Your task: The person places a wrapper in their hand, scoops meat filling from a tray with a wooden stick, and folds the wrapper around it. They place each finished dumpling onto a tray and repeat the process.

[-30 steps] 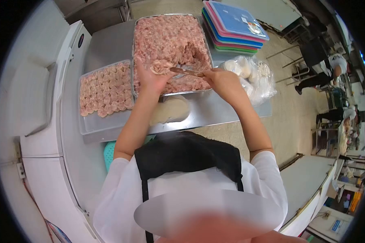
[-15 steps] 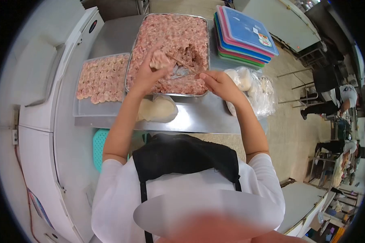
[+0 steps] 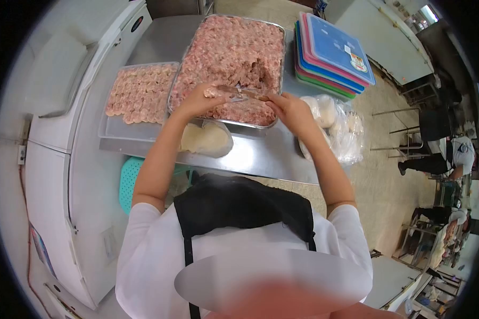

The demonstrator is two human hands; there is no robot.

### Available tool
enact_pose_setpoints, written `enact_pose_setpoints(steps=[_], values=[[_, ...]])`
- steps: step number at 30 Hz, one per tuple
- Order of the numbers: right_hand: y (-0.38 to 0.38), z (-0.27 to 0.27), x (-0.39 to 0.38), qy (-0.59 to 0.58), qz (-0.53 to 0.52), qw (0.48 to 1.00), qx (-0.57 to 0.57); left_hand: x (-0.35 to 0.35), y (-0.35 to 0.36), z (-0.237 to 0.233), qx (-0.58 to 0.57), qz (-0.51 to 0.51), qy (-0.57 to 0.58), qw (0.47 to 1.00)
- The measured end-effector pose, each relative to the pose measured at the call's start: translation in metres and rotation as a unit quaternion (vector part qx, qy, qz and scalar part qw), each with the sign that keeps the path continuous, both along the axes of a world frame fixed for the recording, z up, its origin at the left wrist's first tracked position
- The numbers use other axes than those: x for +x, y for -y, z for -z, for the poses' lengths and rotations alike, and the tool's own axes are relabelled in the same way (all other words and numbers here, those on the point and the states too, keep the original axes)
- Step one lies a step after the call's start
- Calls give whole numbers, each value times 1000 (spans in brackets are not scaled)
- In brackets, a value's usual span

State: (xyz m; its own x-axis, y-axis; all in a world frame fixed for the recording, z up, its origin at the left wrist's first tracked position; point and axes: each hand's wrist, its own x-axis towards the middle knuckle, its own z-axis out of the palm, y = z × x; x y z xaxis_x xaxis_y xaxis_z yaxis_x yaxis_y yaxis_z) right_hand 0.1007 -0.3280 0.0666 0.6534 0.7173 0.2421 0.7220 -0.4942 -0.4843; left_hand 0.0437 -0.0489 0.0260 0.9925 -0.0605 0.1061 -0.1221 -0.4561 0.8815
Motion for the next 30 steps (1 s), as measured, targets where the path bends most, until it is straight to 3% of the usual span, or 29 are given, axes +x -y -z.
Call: enact_pose_setpoints(steps=[2, 4, 5, 6, 9, 11, 13, 16, 19, 20, 23, 24, 25, 28, 30], values=[[-10, -4, -25, 27, 22, 998, 49, 4, -1, 2, -1, -14, -57, 998], [-10, 30, -5, -9, 37, 999, -5, 1, 4, -13, 42, -25, -154, 987], [-6, 43, 0, -31, 48, 998, -33, -5, 7, -11, 37, -38, -133, 990], [0, 31, 7, 18, 105, 952, -286, -8, 9, -11, 31, -57, -105, 992], [16, 13, 7, -37, 91, 967, -233, -15, 3, -27, 11, -78, -89, 993], [24, -3, 2, -102, 93, 983, -121, -17, 5, -34, 8, -65, -19, 998], [27, -14, -2, -175, 75, 982, 22, -17, 6, -38, 29, -46, 138, 989], [4, -8, -20, -154, -34, 984, 80, -16, 4, -49, 50, 59, 6, 997], [-5, 3, -13, -215, -85, 972, 45, -8, -2, -44, 99, 144, 43, 984], [-2, -1, -1, -176, -91, 980, 20, -9, -2, -42, 90, 108, 23, 990], [-10, -46, -23, -11, 51, 992, -111, -8, -7, -23, 44, 21, -22, 999], [-11, -35, -29, 32, 37, 998, -34, -3, -14, -4, 15, 4, -26, 1000], [-12, -26, -31, 29, 30, 999, -27, -3, -15, -2, -15, -12, -30, 999], [-14, -15, -21, 8, 3, 1000, -10, -10, -22, -24, 102, 29, 32, 994], [-5, -33, -17, -44, 7, 999, 0, -17, -32, -29, 69, 14, 2, 997]])
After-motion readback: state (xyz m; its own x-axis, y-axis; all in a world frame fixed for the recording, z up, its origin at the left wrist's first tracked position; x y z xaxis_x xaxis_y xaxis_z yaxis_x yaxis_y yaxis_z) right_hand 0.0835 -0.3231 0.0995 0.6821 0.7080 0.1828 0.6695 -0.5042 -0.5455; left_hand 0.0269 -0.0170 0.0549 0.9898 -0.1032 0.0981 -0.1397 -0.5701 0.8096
